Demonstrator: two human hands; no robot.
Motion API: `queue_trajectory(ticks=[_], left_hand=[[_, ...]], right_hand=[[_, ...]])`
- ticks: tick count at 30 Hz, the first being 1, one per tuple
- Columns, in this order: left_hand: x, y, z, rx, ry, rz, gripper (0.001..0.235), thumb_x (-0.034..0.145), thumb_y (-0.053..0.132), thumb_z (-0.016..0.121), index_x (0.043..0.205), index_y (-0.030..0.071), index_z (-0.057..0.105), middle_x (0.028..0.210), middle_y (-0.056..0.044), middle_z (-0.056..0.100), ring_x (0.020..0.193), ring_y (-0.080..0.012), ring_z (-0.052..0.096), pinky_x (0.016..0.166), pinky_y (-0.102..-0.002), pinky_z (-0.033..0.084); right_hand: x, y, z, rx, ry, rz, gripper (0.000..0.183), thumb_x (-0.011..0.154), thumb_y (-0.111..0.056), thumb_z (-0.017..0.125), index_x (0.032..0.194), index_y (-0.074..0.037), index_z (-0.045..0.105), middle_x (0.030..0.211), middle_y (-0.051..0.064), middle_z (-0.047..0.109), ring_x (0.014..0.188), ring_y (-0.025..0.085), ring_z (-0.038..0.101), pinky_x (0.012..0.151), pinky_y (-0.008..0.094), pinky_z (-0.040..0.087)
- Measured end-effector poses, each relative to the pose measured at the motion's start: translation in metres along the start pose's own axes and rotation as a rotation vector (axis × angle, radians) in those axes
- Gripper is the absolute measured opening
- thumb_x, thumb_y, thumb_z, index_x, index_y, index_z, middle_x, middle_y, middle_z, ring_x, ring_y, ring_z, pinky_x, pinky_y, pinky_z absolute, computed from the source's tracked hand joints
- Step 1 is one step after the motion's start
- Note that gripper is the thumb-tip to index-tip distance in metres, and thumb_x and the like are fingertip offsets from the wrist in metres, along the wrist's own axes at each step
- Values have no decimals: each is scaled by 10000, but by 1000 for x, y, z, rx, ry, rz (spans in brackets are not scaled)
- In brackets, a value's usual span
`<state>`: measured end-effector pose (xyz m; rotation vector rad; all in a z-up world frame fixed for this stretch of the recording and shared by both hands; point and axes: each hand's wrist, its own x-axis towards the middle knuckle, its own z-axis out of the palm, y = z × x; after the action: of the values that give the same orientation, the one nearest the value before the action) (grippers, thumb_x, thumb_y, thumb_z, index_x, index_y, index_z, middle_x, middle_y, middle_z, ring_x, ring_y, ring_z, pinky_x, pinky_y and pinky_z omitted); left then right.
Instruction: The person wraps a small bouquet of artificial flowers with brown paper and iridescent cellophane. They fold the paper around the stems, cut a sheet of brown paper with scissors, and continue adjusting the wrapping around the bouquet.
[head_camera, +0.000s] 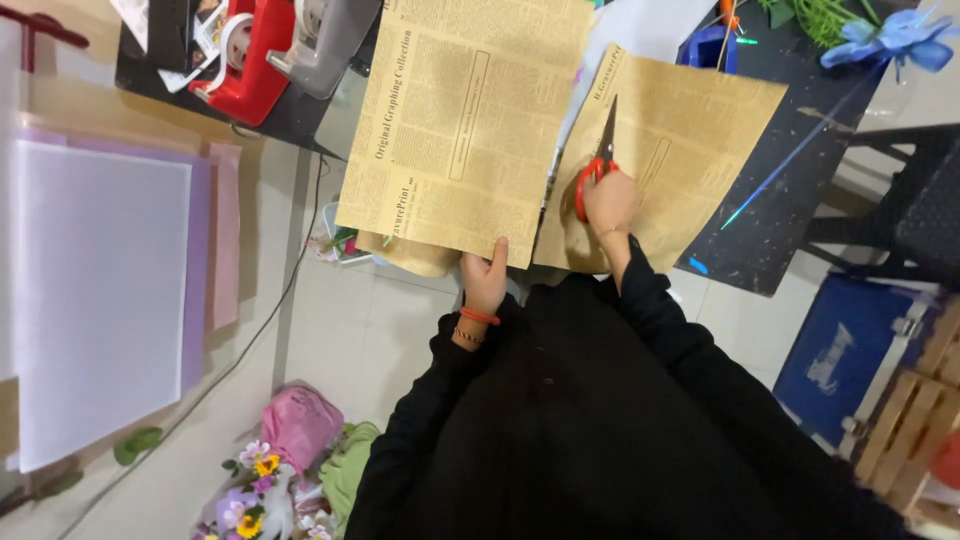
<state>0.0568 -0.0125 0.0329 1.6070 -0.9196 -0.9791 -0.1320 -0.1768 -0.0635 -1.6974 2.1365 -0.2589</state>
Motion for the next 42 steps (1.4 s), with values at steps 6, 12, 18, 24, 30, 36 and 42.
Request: queue_trajectory(ticks=[6, 12, 18, 24, 30, 36, 42], left_hand=[[1, -52, -24, -128, -72, -6, 457, 1017, 45, 636, 1424, -58, 456, 1306, -189, 612, 1232, -203, 531, 1013, -455, 508], [18, 3, -64, -64, -309, 163, 504, 923, 99, 759, 1345, -57, 532, 1227, -203, 635, 1256, -327, 585, 1011, -475, 526], [40, 11, -113, 169, -670, 713, 426, 946, 198, 706, 1243, -88, 598, 1182, -294, 651, 1175, -434, 624, 1040, -521, 523], [113, 40, -163, -428, -820, 507, 900, 780, 507, 843, 1441, -12, 523, 1352, -229, 579, 1343, -322, 517, 1055, -465, 461], [235, 36, -157, 144, -375, 467, 333, 978, 196, 686, 1288, 102, 605, 1321, -83, 655, 1255, -270, 629, 1116, -430, 485], [284, -19, -98, 492, -682, -105, 1015, 570, 572, 904, 1400, 136, 517, 1312, -78, 698, 1190, -276, 681, 988, -377, 553], [264, -19, -140, 224, -600, 14, 1020, 571, 406, 1049, 1382, 29, 559, 1328, -233, 646, 1272, -401, 598, 1086, -494, 498]], right_hand=[[11, 9, 18, -28, 131, -101, 264, 844, -331, 752, 730, -102, 687, 691, 144, 682, 711, 380, 734, 640, 464, 594], [-82, -89, -69, 865, 20, 53, 435, 1101, -326, 477, 1069, 84, 620, 847, 184, 598, 769, 276, 653, 666, 387, 573], [-135, -61, -67, 1493, 23, 300, 507, 1063, -269, 676, 1448, -83, 405, 1319, 56, 651, 1163, 190, 680, 978, 357, 593], [-197, -50, -122, 1340, 238, 242, 432, 1003, 7, 688, 1376, -127, 518, 1310, 28, 675, 1203, 196, 696, 1025, 334, 612], [-226, -14, -114, 1333, 187, 138, 560, 1012, 88, 530, 1499, -174, 450, 1531, 30, 516, 1448, 212, 492, 1228, 373, 415], [-214, -18, -100, 1116, 286, 265, 415, 976, 25, 629, 1365, -69, 521, 1407, 104, 607, 1297, 249, 605, 1099, 385, 534], [-204, 20, -62, 942, 407, 290, 461, 955, 72, 740, 1369, -27, 563, 1241, 146, 660, 1139, 270, 634, 1011, 463, 497]])
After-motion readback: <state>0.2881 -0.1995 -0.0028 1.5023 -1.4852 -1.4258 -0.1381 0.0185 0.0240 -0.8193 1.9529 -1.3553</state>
